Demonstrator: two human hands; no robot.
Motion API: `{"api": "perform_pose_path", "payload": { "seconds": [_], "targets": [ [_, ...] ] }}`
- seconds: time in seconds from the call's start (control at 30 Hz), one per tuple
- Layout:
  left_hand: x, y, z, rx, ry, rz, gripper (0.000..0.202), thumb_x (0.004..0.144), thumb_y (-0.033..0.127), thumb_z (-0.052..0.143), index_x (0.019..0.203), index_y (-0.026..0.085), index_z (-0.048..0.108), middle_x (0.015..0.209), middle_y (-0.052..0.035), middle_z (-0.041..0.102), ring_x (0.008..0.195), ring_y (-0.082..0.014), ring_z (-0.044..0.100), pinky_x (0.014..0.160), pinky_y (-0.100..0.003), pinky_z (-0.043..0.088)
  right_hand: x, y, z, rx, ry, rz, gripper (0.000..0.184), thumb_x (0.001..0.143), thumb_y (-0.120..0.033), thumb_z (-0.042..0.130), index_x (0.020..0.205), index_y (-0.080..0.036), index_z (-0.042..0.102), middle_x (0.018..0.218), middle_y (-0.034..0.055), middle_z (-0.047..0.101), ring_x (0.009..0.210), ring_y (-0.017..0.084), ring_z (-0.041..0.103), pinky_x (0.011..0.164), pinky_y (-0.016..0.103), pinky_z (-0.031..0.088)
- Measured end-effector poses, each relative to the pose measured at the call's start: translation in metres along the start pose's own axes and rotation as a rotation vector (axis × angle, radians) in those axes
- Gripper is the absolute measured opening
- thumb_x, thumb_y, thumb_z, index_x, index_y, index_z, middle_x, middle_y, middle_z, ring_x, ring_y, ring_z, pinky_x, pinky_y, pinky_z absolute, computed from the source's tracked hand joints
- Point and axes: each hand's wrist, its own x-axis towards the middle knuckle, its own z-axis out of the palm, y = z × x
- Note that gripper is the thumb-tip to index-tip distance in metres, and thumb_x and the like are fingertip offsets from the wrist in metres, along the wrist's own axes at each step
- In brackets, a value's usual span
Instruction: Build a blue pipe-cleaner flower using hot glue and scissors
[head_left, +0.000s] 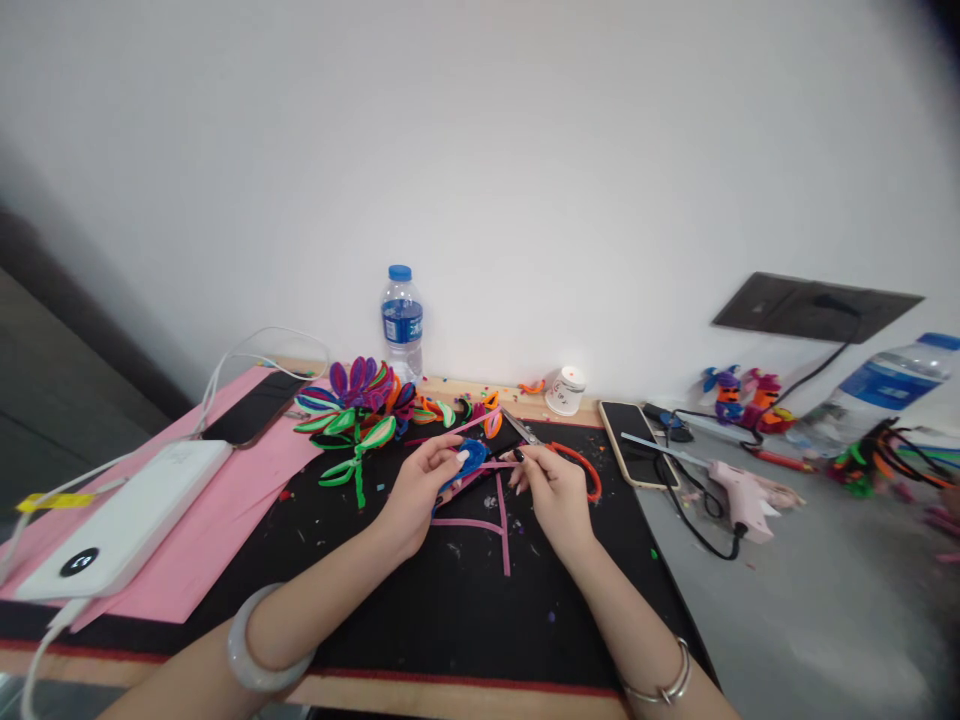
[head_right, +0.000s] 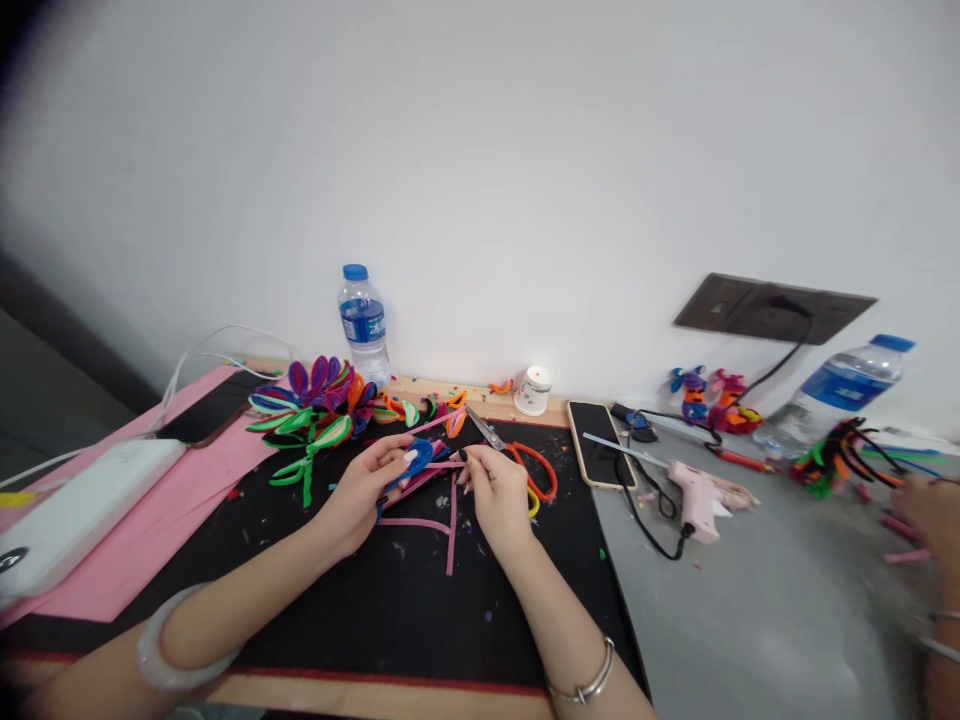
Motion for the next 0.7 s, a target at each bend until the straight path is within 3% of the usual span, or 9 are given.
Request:
{"api": "perform_pose_path", "payload": {
  "seconds": [0.17, 0.3, 0.47, 0.6, 0.7],
  "targets": [
    [-0.0009, 0.0004, 0.0, 0.006, 0.005, -0.007, 0.03, 0.067, 0.029, 0.066, 0.094, 0.018, 0.058, 0.063, 0.0045, 0.046, 0.053, -0.0046, 0.043, 0.041, -0.014, 0.026, 0.0014, 0.0005, 0.0012, 0.022, 0.024, 0.072, 0.011, 0.074, -0.021, 0.057, 0.065, -0.017, 0.061, 0.058, 0.0009, 0.06, 0.052, 0.014, 0.055, 0.051, 0.023, 0.044],
    [-0.0009, 0.0, -0.0006, -0.006, -0.009, 0.008, 0.029, 0.067, 0.028, 0.066, 0.093, 0.018, 0.058, 0.062, 0.0048, 0.046, 0.051, -0.0042, 0.042, 0.041, -0.014, 0.026, 0.002, 0.0006, 0.0012, -0.014, 0.062, 0.134, 0.021, 0.07, -0.026, 0.062, 0.054, -0.018, 0.052, 0.051, -0.0001, 0.057, 0.049, 0.014, 0.052, 0.048, 0.023, 0.041],
    [-0.0006, 0.0006, -0.0007, -0.018, 0.002, -0.002, 0.031, 0.064, 0.03, 0.068, 0.092, 0.018, 0.059, 0.061, 0.0048, 0.047, 0.05, -0.0041, 0.042, 0.04, -0.014, 0.025, 0.0019, 0.0013, 0.0, -0.006, -0.073, 0.145, 0.031, 0.085, -0.031, 0.041, 0.06, -0.017, 0.053, 0.051, -0.0007, 0.055, 0.043, 0.011, 0.048, 0.047, 0.022, 0.038],
    [-0.0011, 0.0014, -0.0004, -0.029, -0.006, -0.002, 0.032, 0.064, 0.029, 0.068, 0.092, 0.018, 0.059, 0.061, 0.0051, 0.046, 0.049, -0.004, 0.042, 0.04, -0.014, 0.025, 0.002, 0.003, -0.0022, -0.134, -0.021, 0.08, 0.039, 0.087, -0.033, 0.036, 0.051, -0.019, 0.036, 0.044, -0.0048, 0.037, 0.042, 0.009, 0.035, 0.044, 0.022, 0.028],
    [-0.0017, 0.0019, -0.0002, -0.03, -0.013, 0.003, 0.031, 0.065, 0.03, 0.067, 0.092, 0.018, 0.059, 0.061, 0.0051, 0.046, 0.048, -0.0044, 0.042, 0.04, -0.015, 0.025, 0.0032, 0.0056, -0.0036, -0.093, 0.002, 0.084, 0.032, 0.086, -0.033, 0.038, 0.057, -0.02, 0.036, 0.048, -0.0059, 0.034, 0.044, 0.009, 0.032, 0.042, 0.021, 0.026]
  ]
}}
